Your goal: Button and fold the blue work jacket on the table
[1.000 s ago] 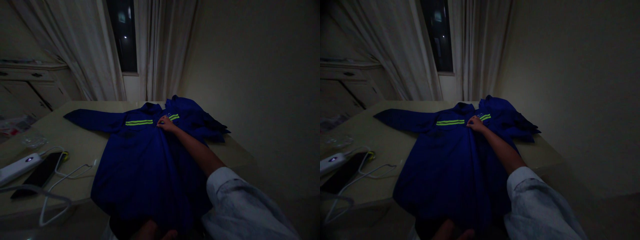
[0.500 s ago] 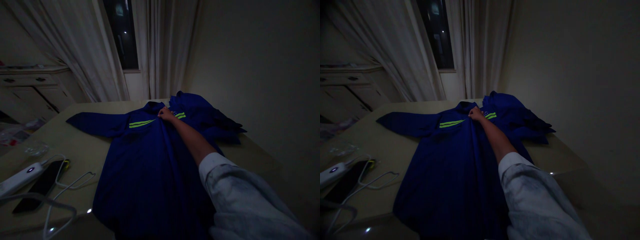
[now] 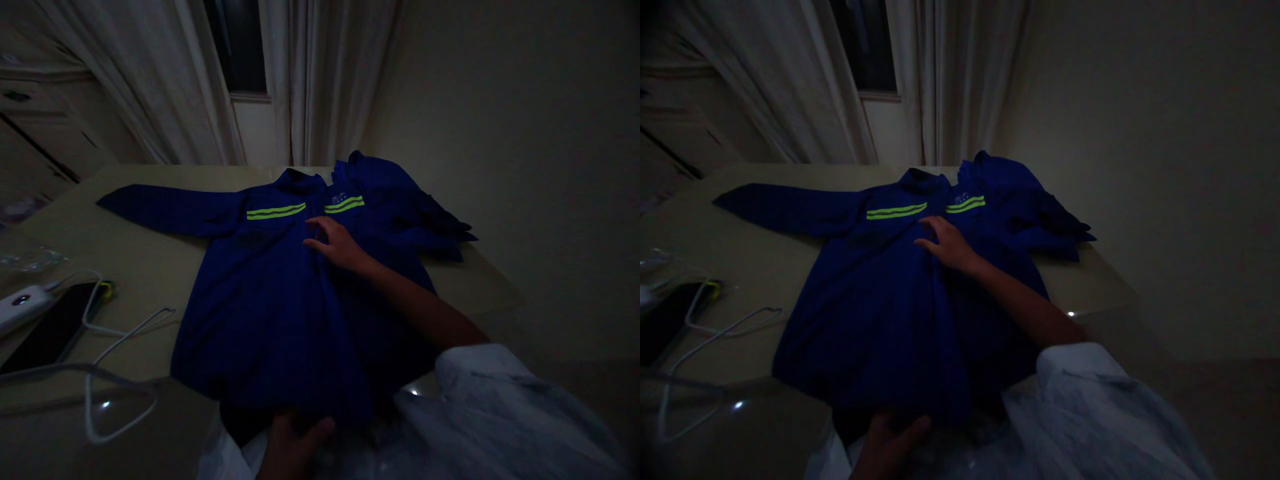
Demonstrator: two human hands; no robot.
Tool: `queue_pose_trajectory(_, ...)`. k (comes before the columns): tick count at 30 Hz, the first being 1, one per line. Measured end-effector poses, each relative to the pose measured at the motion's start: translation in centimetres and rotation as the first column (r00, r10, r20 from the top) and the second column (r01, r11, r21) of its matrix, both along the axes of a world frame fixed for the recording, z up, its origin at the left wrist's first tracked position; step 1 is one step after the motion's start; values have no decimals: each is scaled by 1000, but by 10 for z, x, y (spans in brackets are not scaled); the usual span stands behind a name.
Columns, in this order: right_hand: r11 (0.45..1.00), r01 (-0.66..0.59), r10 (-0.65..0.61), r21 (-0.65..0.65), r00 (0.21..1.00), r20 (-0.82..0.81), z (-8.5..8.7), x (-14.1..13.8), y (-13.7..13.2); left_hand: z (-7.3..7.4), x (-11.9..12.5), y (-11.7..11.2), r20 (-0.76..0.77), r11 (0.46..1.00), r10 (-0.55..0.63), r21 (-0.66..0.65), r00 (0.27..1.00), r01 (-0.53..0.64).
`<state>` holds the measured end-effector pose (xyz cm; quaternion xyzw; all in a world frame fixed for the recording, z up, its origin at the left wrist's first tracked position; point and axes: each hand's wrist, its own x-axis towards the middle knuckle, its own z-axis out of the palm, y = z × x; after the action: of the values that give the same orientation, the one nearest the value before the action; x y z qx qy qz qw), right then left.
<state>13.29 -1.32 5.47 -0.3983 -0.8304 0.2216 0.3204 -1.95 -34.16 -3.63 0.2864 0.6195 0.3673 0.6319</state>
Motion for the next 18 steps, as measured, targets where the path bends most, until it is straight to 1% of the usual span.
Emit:
queue_pose_trajectory(1,999,-41,40,-30,999,-25,4,12,-39,-3,4,2,37,1000,13,-9,999,-13)
queue_pose_trajectory(2,997,-54,51,-61,998,-36,8,25,-78,-4,6,4,69,1000,24,-15,997,-23)
queue_pose_trajectory(3,995,-41,37,-86,998,-47,10,38,-115,-4,7,5,96,1000,27,-17,995,-26)
queue_pose_trajectory(5,996,74,-78,-45,991,-108,7,61,-182,1,8,5,139,1000,4,-5,990,-4)
queue_pose_trajectory(7,977,212,-212,-22,960,-182,-6,75,-234,9,8,6,179,999,-35,23,983,31)
queue_pose_trajectory(8,963,268,-270,-41,939,-212,-16,79,-254,13,8,6,193,998,-43,45,980,35)
queue_pose_trajectory(10,925,343,-374,-164,896,-239,-38,77,-286,18,9,6,176,996,-31,87,984,15)
queue_pose_trajectory(12,859,374,-469,-350,848,-247,-60,68,-304,16,10,6,115,993,-12,122,993,-3)
queue_pose_trajectory(14,786,343,-531,-513,801,-277,-76,56,-312,11,10,5,44,987,-16,161,999,9)
queue_pose_trajectory(15,766,311,-546,-562,777,-314,-82,51,-314,8,9,4,7,982,-23,187,1000,22)
queue_pose_trajectory(16,761,278,-551,-586,754,-358,-85,46,-314,5,8,3,-32,976,-29,216,999,36)
queue_pose_trajectory(18,784,234,-534,-575,726,-433,-87,37,-315,2,5,0,-128,958,-25,280,992,61)
